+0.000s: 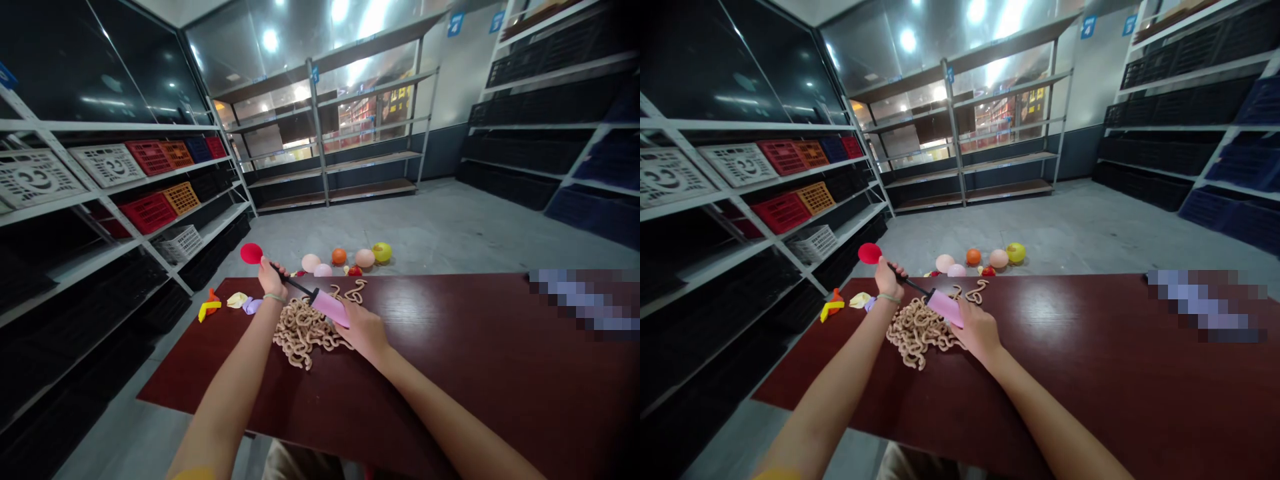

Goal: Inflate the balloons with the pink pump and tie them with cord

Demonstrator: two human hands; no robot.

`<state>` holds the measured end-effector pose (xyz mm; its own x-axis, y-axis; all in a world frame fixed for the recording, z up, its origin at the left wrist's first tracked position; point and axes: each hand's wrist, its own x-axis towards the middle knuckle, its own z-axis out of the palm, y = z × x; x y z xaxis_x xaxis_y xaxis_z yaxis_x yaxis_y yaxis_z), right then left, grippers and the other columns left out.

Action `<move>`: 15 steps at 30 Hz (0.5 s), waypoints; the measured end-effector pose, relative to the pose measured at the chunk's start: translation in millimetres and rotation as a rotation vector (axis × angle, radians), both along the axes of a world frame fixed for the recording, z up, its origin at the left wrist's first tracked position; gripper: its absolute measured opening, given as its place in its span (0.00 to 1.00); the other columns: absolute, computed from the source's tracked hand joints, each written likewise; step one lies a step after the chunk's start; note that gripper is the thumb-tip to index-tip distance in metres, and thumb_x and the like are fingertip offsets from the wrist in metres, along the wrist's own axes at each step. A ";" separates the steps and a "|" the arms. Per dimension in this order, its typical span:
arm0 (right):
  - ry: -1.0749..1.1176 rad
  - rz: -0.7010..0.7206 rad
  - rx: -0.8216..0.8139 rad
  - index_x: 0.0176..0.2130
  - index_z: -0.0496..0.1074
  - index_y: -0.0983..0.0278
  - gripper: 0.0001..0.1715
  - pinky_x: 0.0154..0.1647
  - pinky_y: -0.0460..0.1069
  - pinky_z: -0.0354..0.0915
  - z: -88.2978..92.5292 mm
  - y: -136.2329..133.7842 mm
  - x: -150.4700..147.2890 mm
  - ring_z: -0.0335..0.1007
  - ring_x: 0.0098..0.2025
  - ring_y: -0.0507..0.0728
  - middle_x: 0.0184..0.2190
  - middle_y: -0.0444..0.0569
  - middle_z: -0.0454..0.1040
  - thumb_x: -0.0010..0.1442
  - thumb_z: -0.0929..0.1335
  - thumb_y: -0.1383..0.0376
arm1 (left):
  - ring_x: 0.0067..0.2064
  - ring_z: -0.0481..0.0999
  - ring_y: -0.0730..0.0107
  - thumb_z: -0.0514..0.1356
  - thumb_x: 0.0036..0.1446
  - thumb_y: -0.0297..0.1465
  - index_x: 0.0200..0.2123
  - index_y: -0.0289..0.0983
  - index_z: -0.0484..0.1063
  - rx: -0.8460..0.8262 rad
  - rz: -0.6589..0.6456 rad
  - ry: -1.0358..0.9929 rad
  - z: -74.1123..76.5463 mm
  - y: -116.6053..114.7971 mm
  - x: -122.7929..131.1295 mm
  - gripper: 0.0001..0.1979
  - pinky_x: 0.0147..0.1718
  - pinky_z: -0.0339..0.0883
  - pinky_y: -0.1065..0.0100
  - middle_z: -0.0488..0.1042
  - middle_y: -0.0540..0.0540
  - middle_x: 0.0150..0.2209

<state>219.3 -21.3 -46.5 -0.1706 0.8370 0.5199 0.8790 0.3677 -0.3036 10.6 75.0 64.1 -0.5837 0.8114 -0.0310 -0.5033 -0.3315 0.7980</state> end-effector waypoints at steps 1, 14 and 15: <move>0.015 -0.016 0.007 0.54 0.68 0.61 0.25 0.33 0.47 0.61 -1.4 0.1 -0.6 0.75 0.38 0.58 0.40 0.50 0.79 0.57 0.69 0.60 | 0.16 0.58 0.81 0.55 0.62 0.42 0.30 0.40 0.56 0.022 -0.002 0.000 -0.2 -1.4 7.9 0.15 0.16 0.51 0.77 0.58 0.58 0.20; 0.064 -0.046 -0.034 0.56 0.67 0.59 0.27 0.34 0.48 0.65 2.5 -2.8 3.0 0.77 0.40 0.59 0.43 0.49 0.79 0.57 0.69 0.58 | 0.15 0.60 0.77 0.55 0.62 0.45 0.28 0.40 0.57 0.004 -0.246 0.072 -10.5 -19.2 56.4 0.18 0.15 0.57 0.74 0.60 0.56 0.18; 0.063 -0.035 -0.030 0.56 0.67 0.59 0.27 0.34 0.48 0.65 3.4 -3.2 1.0 0.77 0.39 0.59 0.44 0.49 0.79 0.57 0.69 0.58 | 0.15 0.61 0.77 0.54 0.62 0.45 0.28 0.40 0.57 -0.007 -0.244 0.062 -4.1 -14.0 42.7 0.17 0.15 0.58 0.74 0.60 0.56 0.18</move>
